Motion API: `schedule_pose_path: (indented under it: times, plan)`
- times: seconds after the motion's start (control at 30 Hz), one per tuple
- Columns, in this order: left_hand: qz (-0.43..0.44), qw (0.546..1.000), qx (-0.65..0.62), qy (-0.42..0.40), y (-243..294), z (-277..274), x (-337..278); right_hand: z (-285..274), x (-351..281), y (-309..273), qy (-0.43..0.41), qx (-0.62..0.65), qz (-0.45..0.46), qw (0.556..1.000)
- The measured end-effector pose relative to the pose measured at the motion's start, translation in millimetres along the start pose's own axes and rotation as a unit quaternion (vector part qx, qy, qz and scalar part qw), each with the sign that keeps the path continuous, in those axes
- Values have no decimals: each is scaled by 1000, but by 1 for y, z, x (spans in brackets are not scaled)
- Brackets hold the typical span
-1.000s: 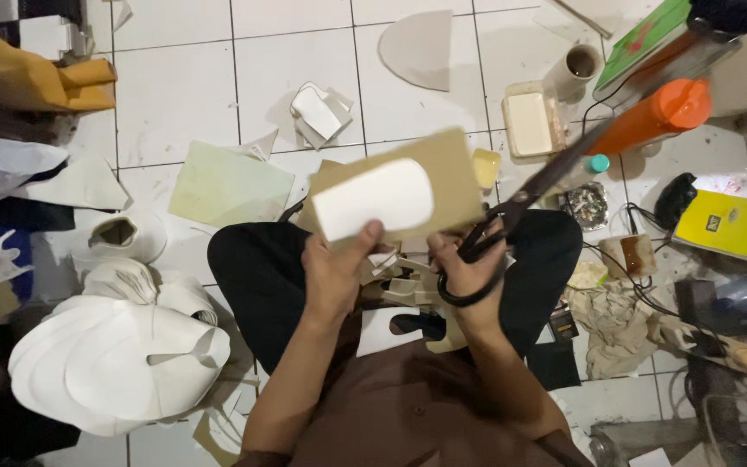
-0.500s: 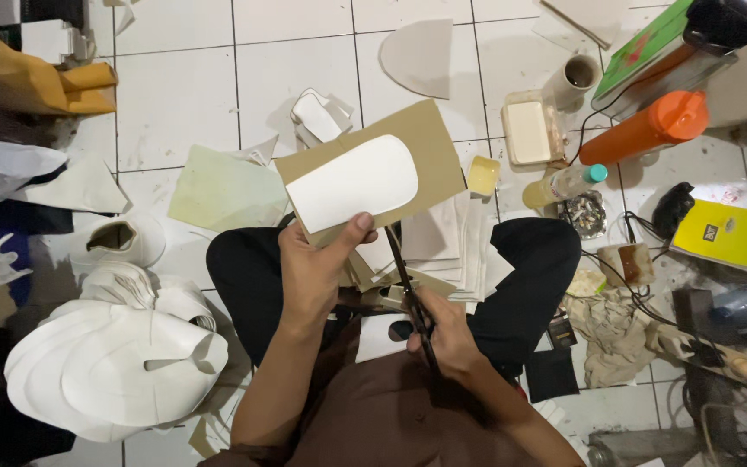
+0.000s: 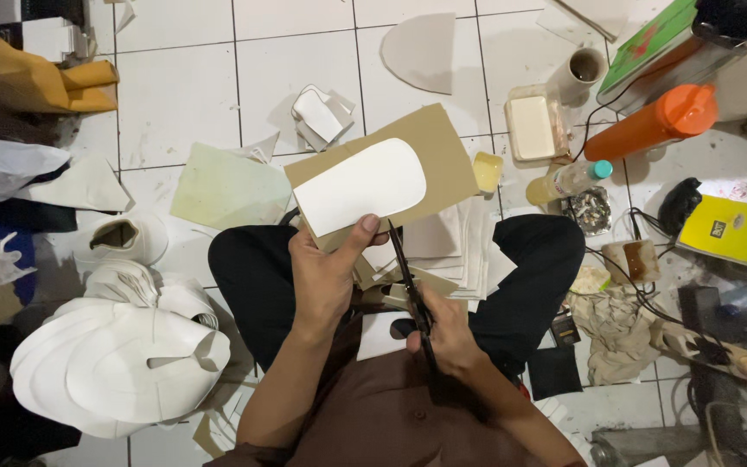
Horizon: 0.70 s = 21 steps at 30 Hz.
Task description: The person sits on the floor and uses scissors to cut white paper shapes from brown cardboard sheets. They repeatedly trim the edges of the white paper, peel off the excess brown cardboard, and stack the finished pieces.
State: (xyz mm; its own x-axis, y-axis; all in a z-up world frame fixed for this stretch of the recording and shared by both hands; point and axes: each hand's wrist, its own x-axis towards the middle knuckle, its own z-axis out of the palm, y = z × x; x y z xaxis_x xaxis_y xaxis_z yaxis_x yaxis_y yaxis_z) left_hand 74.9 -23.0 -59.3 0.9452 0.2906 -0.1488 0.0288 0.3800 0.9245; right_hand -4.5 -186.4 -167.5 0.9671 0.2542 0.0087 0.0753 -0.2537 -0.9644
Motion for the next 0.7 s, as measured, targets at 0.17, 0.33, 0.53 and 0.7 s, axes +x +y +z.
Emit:
schedule_pose_path:
  times: [0.17, 0.33, 0.53, 0.7]
  plan:
    - [-5, 1000, -11, 15, 0, 1, -1, -2, -3, 14, -11, -15, 23, 1000]
    - [0, 1000, -20, 6, -3, -1, 0, -3, -1, 14, -10, -15, 15, 1000]
    - [-16, 999, -46, 5, -2, -1, 1, -7, 1, 0, -5, -22, 14, 1000]
    - [-78, 987, -142, -1, 1, -5, 3, -10, -2, 9, -19, -49, -2, 999]
